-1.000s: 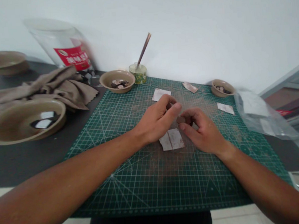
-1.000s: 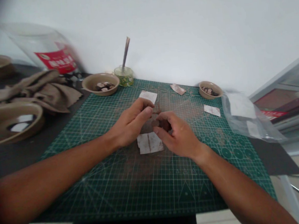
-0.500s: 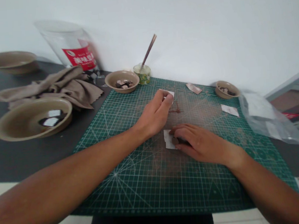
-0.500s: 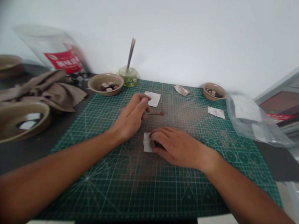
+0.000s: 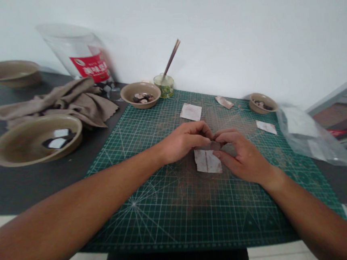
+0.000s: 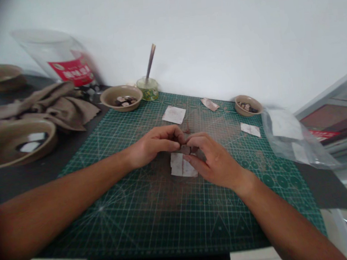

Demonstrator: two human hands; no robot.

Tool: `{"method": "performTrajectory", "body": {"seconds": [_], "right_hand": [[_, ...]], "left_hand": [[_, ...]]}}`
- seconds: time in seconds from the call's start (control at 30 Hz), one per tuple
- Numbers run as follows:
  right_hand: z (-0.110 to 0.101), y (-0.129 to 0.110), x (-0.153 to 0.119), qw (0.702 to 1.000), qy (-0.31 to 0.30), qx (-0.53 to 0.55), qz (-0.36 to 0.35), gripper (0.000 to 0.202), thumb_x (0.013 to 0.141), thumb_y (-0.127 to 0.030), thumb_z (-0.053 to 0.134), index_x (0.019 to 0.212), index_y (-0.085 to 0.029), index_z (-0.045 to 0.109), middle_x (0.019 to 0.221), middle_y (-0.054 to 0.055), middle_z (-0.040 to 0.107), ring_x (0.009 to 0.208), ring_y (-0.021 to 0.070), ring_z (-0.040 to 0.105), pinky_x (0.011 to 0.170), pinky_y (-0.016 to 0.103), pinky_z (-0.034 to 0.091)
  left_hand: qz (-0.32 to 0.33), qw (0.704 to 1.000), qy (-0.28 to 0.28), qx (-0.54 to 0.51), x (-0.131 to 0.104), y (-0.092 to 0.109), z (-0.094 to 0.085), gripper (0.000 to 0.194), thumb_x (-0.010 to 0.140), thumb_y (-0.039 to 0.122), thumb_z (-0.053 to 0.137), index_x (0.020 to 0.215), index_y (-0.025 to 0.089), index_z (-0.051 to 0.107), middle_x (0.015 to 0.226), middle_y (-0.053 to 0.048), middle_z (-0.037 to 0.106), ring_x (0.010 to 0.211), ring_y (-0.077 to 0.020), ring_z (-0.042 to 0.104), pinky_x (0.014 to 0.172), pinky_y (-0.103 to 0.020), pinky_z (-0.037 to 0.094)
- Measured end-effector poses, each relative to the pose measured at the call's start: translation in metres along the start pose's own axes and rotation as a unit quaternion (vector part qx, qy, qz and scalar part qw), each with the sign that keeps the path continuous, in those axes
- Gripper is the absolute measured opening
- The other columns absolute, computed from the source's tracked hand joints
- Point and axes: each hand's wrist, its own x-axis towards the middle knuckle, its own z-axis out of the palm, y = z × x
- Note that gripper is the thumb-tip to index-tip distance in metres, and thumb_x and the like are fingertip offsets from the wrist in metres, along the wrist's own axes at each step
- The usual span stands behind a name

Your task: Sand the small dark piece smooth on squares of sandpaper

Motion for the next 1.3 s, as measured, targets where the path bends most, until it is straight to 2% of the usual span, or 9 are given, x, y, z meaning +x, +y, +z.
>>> {"method": "performTrajectory", "body": {"seconds": [0.07, 0.17, 0.53, 0.9, 1.0, 1.07, 1.13, 1.2, 1.3], "right_hand": [[0.001, -0.001, 0.001, 1.0, 0.028, 0.005, -0.003, 0.025, 0.092, -0.022, 0.067, 0.113, -0.024, 0.053, 0.101, 0.004, 0.061, 0.089, 0.0182, 0.061, 0.078, 0.035, 0.054], [0.003, -0.003, 0.001, 0.999, 0.048, 0.016, -0.013, 0.025, 0.091, -0.02, 0.068, 0.111, -0.024, 0.054, 0.097, 0.002, 0.058, 0.077, 0.0147, 0.057, 0.07, 0.032, 0.052], [0.004, -0.005, 0.001, 0.996, 0.08, 0.017, -0.028, 0.033, 0.089, -0.016, 0.07, 0.116, -0.025, 0.053, 0.096, 0.002, 0.056, 0.073, 0.0131, 0.056, 0.066, 0.03, 0.049], [0.003, -0.005, 0.0, 0.995, 0.101, 0.012, -0.02, 0.036, 0.089, -0.016, 0.068, 0.12, -0.028, 0.053, 0.098, 0.002, 0.057, 0.07, 0.0126, 0.056, 0.063, 0.03, 0.051], [0.003, -0.003, -0.002, 0.992, 0.122, 0.014, -0.013, 0.037, 0.089, -0.016, 0.068, 0.12, -0.029, 0.053, 0.1, 0.003, 0.057, 0.072, 0.014, 0.056, 0.064, 0.032, 0.052], [0.004, -0.002, -0.003, 0.988, 0.151, 0.025, -0.008, 0.036, 0.088, -0.016, 0.068, 0.119, -0.029, 0.053, 0.104, 0.004, 0.057, 0.076, 0.0154, 0.057, 0.064, 0.032, 0.052], [0.005, -0.001, -0.003, 0.984, 0.172, 0.041, -0.001, 0.036, 0.088, -0.015, 0.068, 0.118, -0.029, 0.053, 0.108, 0.005, 0.057, 0.082, 0.0165, 0.058, 0.064, 0.032, 0.051], [0.005, -0.001, -0.003, 0.983, 0.175, 0.058, 0.006, 0.036, 0.087, -0.014, 0.068, 0.117, -0.028, 0.053, 0.112, 0.006, 0.058, 0.085, 0.017, 0.06, 0.065, 0.032, 0.051], [0.005, -0.003, -0.003, 0.984, 0.163, 0.073, 0.01, 0.036, 0.086, -0.012, 0.069, 0.116, -0.027, 0.054, 0.115, 0.006, 0.059, 0.088, 0.0171, 0.061, 0.066, 0.032, 0.051]], "left_hand": [[-0.034, 0.997, -0.029, -0.062, 0.001, 0.0, 0.003, 0.022, 0.075, 0.029, 0.068, 0.09, 0.015, 0.061, 0.077, 0.001, 0.059, 0.067, -0.0118, 0.052, 0.061, -0.027, 0.039], [-0.053, 0.994, -0.034, -0.092, 0.001, 0.001, 0.007, 0.025, 0.077, 0.032, 0.075, 0.09, 0.015, 0.061, 0.077, 0.002, 0.059, 0.065, -0.0095, 0.052, 0.059, -0.025, 0.041], [-0.04, 0.993, -0.024, -0.108, 0.001, 0.002, 0.008, 0.027, 0.077, 0.033, 0.08, 0.09, 0.013, 0.068, 0.079, -0.001, 0.065, 0.065, -0.0085, 0.057, 0.059, -0.023, 0.045], [-0.003, 0.997, -0.016, -0.072, 0.0, 0.003, 0.008, 0.025, 0.089, 0.035, 0.065, 0.096, 0.012, 0.067, 0.082, -0.003, 0.067, 0.063, -0.0094, 0.058, 0.059, -0.024, 0.047], [0.031, 0.998, -0.019, 0.044, -0.004, 0.01, 0.006, 0.023, 0.087, 0.028, 0.06, 0.106, 0.014, 0.065, 0.092, -0.005, 0.069, 0.075, -0.0133, 0.061, 0.069, -0.028, 0.05], [0.06, 0.973, -0.032, 0.219, -0.007, 0.014, 0.005, 0.024, 0.087, 0.028, 0.061, 0.107, 0.016, 0.066, 0.094, -0.005, 0.068, 0.084, -0.017, 0.062, 0.077, -0.031, 0.05], [0.107, 0.917, -0.071, 0.377, -0.011, 0.016, 0.007, 0.029, 0.084, 0.035, 0.066, 0.106, 0.017, 0.066, 0.099, -0.007, 0.067, 0.091, -0.0217, 0.062, 0.084, -0.036, 0.049], [0.148, 0.864, -0.103, 0.47, -0.014, 0.015, 0.008, 0.042, 0.082, 0.044, 0.07, 0.113, 0.018, 0.065, 0.107, -0.009, 0.065, 0.097, -0.0258, 0.061, 0.089, -0.04, 0.047], [0.167, 0.815, -0.125, 0.541, -0.016, 0.01, 0.008, 0.045, 0.085, 0.043, 0.068, 0.124, 0.022, 0.062, 0.114, -0.01, 0.063, 0.102, -0.0278, 0.059, 0.092, -0.042, 0.044]]}}
